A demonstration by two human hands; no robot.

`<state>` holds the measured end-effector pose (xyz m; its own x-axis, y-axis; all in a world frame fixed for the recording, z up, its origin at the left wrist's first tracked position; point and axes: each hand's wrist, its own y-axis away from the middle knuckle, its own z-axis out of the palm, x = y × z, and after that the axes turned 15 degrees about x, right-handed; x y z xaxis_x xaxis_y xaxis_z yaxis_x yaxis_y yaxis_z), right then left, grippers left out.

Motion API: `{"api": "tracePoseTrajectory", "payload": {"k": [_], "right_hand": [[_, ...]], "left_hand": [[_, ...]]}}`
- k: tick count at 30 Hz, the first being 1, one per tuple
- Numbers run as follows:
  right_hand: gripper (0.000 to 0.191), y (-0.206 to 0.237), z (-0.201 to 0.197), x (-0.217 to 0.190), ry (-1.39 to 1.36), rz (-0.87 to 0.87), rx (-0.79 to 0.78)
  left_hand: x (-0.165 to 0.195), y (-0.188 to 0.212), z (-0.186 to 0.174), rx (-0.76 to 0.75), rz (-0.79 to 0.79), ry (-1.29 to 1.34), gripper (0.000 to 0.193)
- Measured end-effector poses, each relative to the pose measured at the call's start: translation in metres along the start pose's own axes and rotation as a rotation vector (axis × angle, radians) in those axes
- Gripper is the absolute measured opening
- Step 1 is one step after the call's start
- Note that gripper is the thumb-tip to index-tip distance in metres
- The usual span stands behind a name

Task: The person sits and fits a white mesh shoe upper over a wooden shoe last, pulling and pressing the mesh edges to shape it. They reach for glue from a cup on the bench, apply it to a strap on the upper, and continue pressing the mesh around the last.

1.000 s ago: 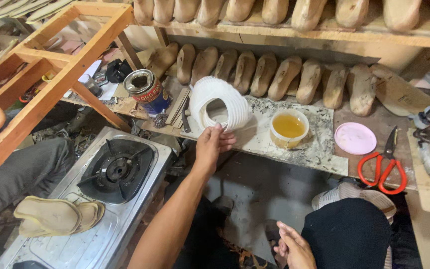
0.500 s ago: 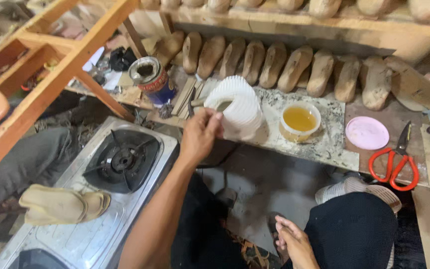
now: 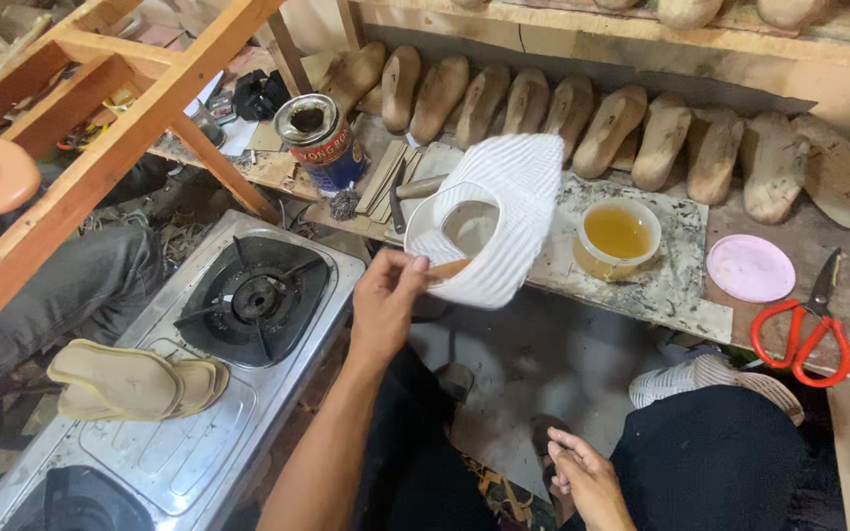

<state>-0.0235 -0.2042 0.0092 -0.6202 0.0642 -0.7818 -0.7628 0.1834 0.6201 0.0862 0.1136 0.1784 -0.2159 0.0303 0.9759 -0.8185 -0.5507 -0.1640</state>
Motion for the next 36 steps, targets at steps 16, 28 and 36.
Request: {"api": "tracePoseTrajectory", "payload": {"k": [16,28,36], "right_hand": [[0.051,0.041,0.054,-0.167,0.523,-1.225,0.049],[0.045,0.022,0.145,-0.259,0.658,-1.928,0.038],[0.054,0.004,0.147,-0.274,0.687,-1.899,0.115]], "left_hand": [[-0.096,0.176,-0.087,0.137,-0.681,0.438,0.020],[-0.065,0.193,-0.087,0.155,-0.597,0.314,0.049],[-0.066,0.200,-0.091,0.133,-0.685,0.249,0.044]]}}
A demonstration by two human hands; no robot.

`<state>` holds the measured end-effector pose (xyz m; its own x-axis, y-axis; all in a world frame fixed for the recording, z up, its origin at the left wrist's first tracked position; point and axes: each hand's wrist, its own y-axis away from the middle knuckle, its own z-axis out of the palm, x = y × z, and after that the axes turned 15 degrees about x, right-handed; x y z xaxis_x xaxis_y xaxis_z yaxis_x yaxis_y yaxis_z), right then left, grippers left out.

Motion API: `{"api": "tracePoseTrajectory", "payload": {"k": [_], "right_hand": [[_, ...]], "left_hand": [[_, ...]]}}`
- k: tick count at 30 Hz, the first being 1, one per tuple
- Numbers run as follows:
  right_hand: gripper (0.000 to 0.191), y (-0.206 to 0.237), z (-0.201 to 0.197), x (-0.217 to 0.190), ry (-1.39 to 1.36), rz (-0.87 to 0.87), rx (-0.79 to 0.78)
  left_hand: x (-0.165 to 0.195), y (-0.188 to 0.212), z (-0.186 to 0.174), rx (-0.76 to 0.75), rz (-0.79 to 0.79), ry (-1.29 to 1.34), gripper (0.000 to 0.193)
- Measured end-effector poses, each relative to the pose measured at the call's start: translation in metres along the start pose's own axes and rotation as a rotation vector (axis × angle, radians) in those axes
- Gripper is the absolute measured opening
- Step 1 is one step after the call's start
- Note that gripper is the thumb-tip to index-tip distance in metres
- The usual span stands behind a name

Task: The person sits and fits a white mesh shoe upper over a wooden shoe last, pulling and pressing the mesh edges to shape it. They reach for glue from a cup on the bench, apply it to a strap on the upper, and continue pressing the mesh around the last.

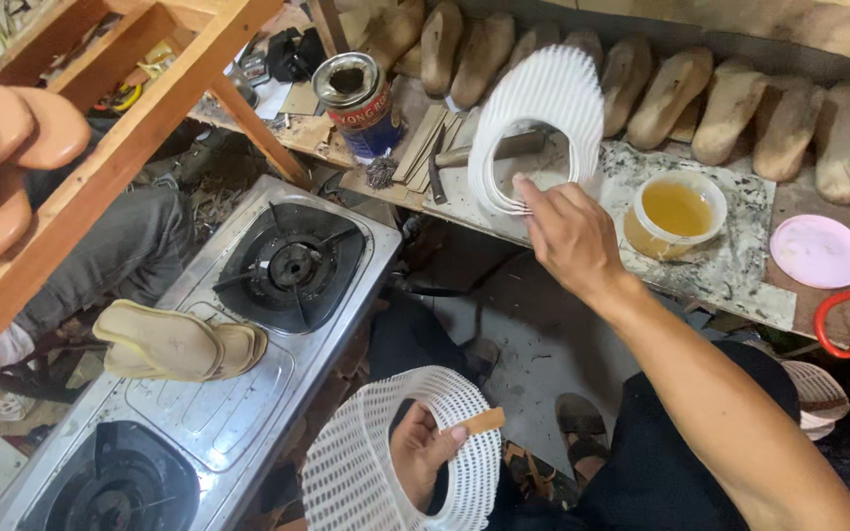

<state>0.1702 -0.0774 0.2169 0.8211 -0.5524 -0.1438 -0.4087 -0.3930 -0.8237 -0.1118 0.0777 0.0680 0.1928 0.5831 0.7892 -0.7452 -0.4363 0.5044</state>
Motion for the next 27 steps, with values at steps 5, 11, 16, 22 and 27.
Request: {"api": "tracePoseTrajectory", "payload": {"k": [5,11,16,22,27], "right_hand": [[0.058,0.028,-0.014,-0.007,-0.091,0.088,0.090],[0.062,0.117,-0.061,-0.076,-0.492,0.760,-0.288],[0.068,0.157,-0.078,-0.109,-0.576,1.035,-0.417],[0.068,0.158,-0.101,-0.112,-0.339,0.902,-0.302],[0.061,0.125,-0.124,-0.054,-0.341,0.984,-0.318]], "left_hand": [[0.006,0.004,0.008,0.138,-0.067,-0.135,0.044],[0.007,0.005,0.022,-0.034,-0.044,-0.022,0.045],[0.004,0.013,0.046,-0.168,0.026,-0.126,0.043],[-0.010,0.010,0.074,-0.281,-0.118,-0.131,0.032],[-0.006,-0.005,0.046,-0.429,-0.301,-0.026,0.028]]}}
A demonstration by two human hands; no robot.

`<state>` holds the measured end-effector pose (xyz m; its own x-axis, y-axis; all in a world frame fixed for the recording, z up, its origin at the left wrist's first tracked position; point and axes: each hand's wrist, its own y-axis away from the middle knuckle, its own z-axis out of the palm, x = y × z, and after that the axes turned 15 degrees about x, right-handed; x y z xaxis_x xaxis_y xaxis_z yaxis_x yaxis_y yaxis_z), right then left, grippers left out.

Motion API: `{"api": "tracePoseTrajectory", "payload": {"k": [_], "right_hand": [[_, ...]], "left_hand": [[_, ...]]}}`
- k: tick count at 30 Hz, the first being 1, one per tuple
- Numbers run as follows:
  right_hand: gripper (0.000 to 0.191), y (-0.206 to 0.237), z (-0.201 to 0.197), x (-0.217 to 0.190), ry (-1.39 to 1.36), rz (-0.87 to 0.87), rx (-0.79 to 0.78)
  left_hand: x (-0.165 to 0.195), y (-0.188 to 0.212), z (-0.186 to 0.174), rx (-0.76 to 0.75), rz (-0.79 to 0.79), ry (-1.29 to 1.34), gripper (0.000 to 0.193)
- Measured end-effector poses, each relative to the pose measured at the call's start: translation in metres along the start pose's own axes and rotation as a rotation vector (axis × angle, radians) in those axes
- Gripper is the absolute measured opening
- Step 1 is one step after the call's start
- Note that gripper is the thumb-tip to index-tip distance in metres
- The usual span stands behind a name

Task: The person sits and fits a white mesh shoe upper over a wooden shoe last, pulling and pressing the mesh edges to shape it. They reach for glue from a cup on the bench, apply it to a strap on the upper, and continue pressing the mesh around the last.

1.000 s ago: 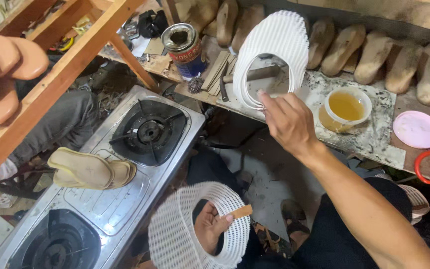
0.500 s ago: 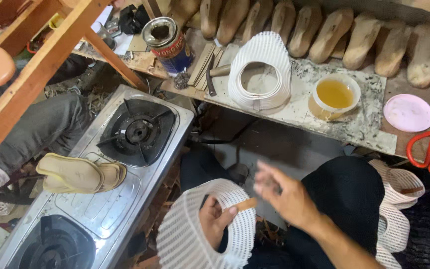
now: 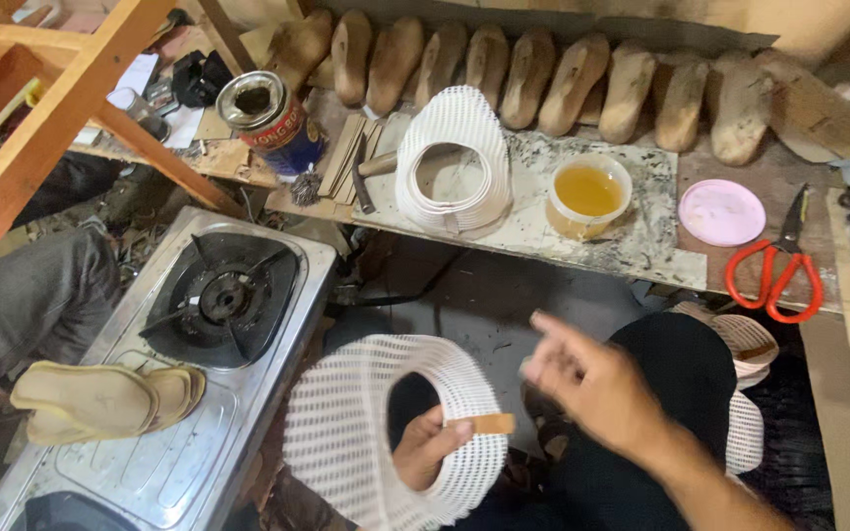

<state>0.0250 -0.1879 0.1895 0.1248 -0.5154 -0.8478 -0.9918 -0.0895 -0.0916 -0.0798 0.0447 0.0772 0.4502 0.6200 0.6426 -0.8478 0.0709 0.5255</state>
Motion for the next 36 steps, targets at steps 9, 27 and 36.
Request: {"api": "tracePoseTrajectory", "payload": {"k": [9,27,36], "right_hand": [[0.061,-0.153,-0.042,0.005,0.604,-0.607,0.422],[0.018,-0.046,-0.039,-0.007,0.054,-0.455,-0.102],[0.044,0.042,0.001,-0.018,-0.080,-0.641,-0.101]], "left_hand": [[-0.015,0.005,-0.034,0.222,-0.072,0.043,0.034],[0.058,0.038,0.026,0.309,-0.029,0.036,0.034],[0.074,0.044,0.066,0.114,0.068,0.038,0.031]]}}
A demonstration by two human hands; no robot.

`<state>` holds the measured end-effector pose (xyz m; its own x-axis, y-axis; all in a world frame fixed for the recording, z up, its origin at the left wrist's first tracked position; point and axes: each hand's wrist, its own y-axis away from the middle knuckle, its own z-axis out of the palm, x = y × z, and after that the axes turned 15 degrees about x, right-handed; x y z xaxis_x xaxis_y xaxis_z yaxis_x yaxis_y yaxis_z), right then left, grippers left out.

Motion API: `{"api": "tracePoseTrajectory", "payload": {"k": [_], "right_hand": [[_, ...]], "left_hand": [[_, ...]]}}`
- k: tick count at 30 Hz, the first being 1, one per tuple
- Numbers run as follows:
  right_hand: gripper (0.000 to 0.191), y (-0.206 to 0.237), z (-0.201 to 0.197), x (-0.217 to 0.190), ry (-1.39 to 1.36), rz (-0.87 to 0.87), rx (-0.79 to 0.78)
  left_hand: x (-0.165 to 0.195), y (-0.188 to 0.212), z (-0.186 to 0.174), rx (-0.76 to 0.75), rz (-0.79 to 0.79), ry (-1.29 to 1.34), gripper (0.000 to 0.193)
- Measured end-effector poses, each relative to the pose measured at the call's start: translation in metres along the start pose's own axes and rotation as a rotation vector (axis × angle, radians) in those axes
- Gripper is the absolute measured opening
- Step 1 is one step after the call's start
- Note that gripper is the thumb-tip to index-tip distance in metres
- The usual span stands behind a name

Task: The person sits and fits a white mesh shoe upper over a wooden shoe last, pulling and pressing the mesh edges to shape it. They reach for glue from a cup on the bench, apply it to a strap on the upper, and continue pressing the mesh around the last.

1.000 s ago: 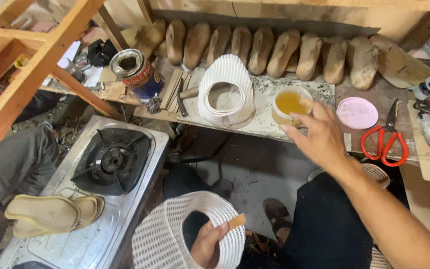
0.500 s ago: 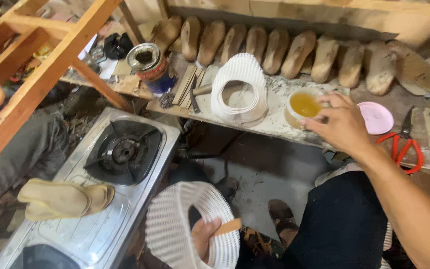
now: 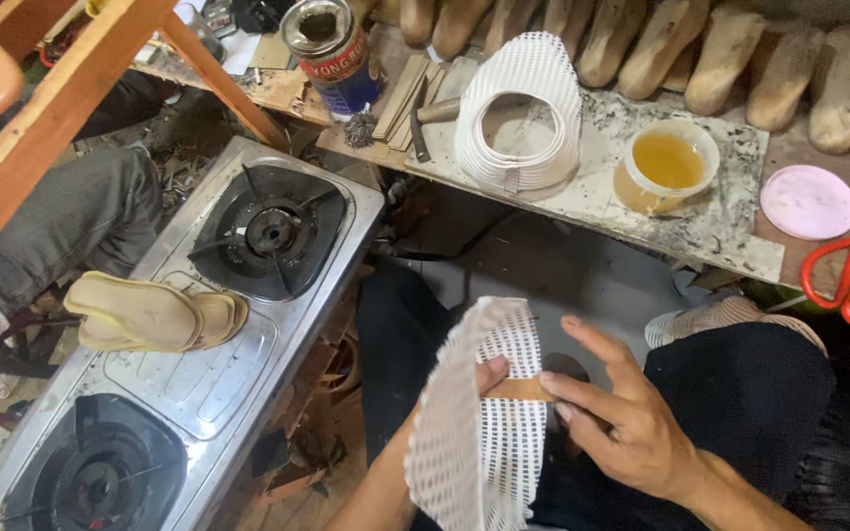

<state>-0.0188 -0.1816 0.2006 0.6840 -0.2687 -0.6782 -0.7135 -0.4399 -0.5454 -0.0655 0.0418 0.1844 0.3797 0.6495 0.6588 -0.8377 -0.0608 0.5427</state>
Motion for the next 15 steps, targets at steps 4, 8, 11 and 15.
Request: {"api": "tracePoseTrajectory", "payload": {"k": [4,8,11,15], "right_hand": [[0.051,0.001,-0.003,0.003,-0.009,0.024,-0.013],[0.056,-0.002,-0.013,0.003,0.068,-0.149,-0.004],[0.056,-0.005,-0.016,0.002,0.146,-0.209,0.030],[0.050,-0.004,-0.012,0.000,0.224,-0.301,0.020]], "left_hand": [[-0.015,-0.005,-0.008,-0.110,-0.045,-0.023,0.030],[-0.025,-0.007,-0.017,-0.118,-0.058,-0.017,0.030],[-0.030,-0.009,-0.017,-0.121,-0.035,0.013,0.029],[-0.028,-0.011,-0.014,-0.119,-0.023,0.045,0.030]]}}
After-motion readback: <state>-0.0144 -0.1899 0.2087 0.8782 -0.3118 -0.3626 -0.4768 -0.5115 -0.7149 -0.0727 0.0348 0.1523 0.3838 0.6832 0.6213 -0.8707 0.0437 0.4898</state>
